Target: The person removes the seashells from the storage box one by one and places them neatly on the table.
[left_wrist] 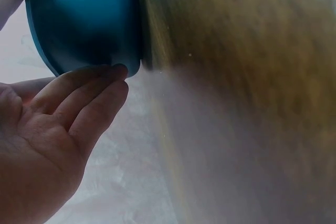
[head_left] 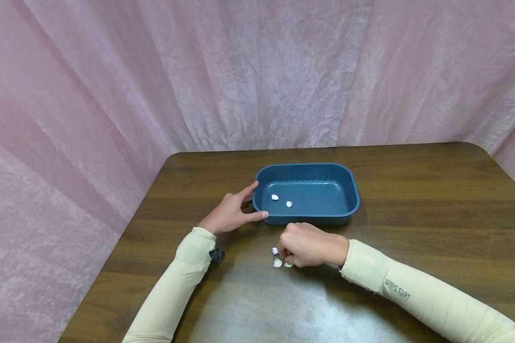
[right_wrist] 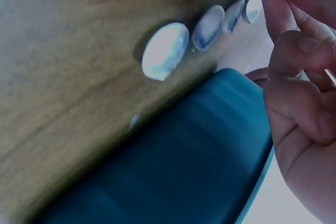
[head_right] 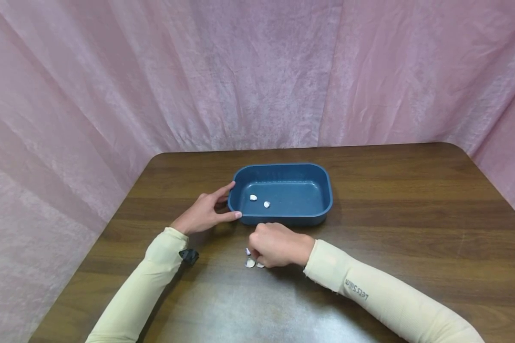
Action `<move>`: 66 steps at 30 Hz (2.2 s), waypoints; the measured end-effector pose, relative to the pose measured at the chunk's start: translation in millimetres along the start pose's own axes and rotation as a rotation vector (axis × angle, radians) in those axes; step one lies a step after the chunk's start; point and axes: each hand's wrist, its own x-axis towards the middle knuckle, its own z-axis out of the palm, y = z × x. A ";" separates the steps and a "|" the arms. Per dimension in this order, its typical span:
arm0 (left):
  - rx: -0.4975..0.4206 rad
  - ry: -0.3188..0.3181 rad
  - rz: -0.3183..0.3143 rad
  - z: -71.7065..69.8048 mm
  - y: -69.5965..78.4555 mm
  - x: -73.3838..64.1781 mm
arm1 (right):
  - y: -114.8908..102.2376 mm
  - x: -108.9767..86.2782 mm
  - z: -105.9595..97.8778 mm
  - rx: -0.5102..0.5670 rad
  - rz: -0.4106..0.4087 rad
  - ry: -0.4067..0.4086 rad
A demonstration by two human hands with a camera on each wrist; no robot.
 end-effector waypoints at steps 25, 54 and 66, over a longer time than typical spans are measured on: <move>0.007 0.007 0.014 0.1 -1.0 0.2 | 21.3 1.0 -50.7 0.048 0.027 0.071; -0.014 -0.019 -0.010 -1.4 0.6 -2.1 | 84.4 62.0 -81.2 -0.033 0.219 -0.230; -0.006 -0.015 -0.002 -2.3 0.6 -1.0 | 98.1 76.5 -61.7 -0.088 0.321 -0.303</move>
